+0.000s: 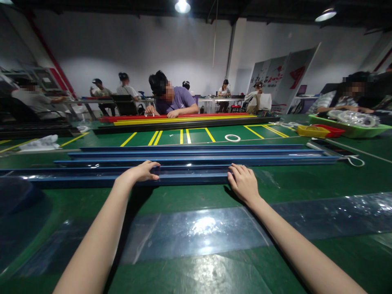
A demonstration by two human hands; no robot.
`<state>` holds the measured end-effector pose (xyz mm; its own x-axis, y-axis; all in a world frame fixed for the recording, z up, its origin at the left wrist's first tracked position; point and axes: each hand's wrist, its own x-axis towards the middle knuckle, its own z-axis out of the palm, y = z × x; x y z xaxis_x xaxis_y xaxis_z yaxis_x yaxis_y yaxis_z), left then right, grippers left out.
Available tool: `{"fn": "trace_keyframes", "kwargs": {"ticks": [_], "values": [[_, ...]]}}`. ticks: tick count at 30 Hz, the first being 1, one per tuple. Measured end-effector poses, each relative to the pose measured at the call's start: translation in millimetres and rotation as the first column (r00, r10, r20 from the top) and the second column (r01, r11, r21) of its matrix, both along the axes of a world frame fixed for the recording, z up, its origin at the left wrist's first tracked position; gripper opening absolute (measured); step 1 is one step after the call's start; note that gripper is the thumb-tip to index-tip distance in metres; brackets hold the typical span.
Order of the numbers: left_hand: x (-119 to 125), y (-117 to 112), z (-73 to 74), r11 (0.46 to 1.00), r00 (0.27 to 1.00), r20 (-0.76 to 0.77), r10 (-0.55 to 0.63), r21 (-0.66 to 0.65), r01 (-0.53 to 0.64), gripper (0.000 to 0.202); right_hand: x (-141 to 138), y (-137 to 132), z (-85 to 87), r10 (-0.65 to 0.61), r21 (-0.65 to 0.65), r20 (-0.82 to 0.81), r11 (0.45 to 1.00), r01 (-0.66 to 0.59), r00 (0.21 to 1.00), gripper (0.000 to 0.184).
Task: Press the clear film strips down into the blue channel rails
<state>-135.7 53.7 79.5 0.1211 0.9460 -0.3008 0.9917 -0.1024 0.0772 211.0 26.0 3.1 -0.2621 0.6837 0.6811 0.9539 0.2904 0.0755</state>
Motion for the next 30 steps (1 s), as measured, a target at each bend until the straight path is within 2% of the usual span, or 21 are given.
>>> {"fn": "trace_keyframes", "kwargs": {"ticks": [5, 9, 12, 16, 21, 23, 26, 30], "values": [[-18.5, 1.5, 1.4, 0.999, 0.999, -0.027, 0.043, -0.019, -0.044, 0.064, -0.1, -0.1, 0.1, -0.009, 0.008, 0.006, 1.000, 0.009, 1.000, 0.033], [-15.9, 1.7, 1.6, 1.000, 0.997, -0.076, 0.019, 0.017, -0.018, 0.061, -0.3, 0.2, -0.3, -0.004, -0.003, 0.018, 1.000, 0.004, 1.000, 0.033], [0.3, -0.4, 3.9, 0.997, 0.995, -0.089, -0.032, 0.068, 0.038, 0.056, -0.1, 0.8, -1.0, 0.002, -0.005, 0.026, 1.000, -0.002, 1.000, 0.033], [36.7, -7.3, 3.2, 0.968, 0.991, 0.035, -0.132, 0.221, 0.121, 0.051, 0.4, 1.5, -1.8, 0.008, 0.006, 0.027, 1.000, -0.008, 1.000, 0.032], [82.9, -17.8, -14.0, 0.899, 0.953, 0.102, -0.284, 0.375, 0.227, 0.049, 0.9, 1.3, -1.6, 0.014, 0.002, 0.021, 1.000, -0.014, 1.000, 0.032], [93.5, -20.7, -21.8, 0.889, 0.946, 0.090, -0.313, 0.377, 0.258, 0.049, 0.9, 1.2, -1.5, 0.015, 0.003, 0.022, 1.000, -0.015, 1.000, 0.032], [98.8, -22.5, -28.5, 0.915, 0.958, 0.073, -0.276, 0.327, 0.238, 0.048, 0.6, 1.2, -1.6, 0.019, 0.004, 0.021, 1.000, -0.019, 1.000, 0.032], [95.7, -22.4, -26.5, 0.943, 0.969, 0.082, -0.233, 0.263, 0.204, 0.048, -0.4, 1.6, -2.8, 0.035, 0.004, 0.021, 0.999, -0.035, 0.999, 0.032]]}}
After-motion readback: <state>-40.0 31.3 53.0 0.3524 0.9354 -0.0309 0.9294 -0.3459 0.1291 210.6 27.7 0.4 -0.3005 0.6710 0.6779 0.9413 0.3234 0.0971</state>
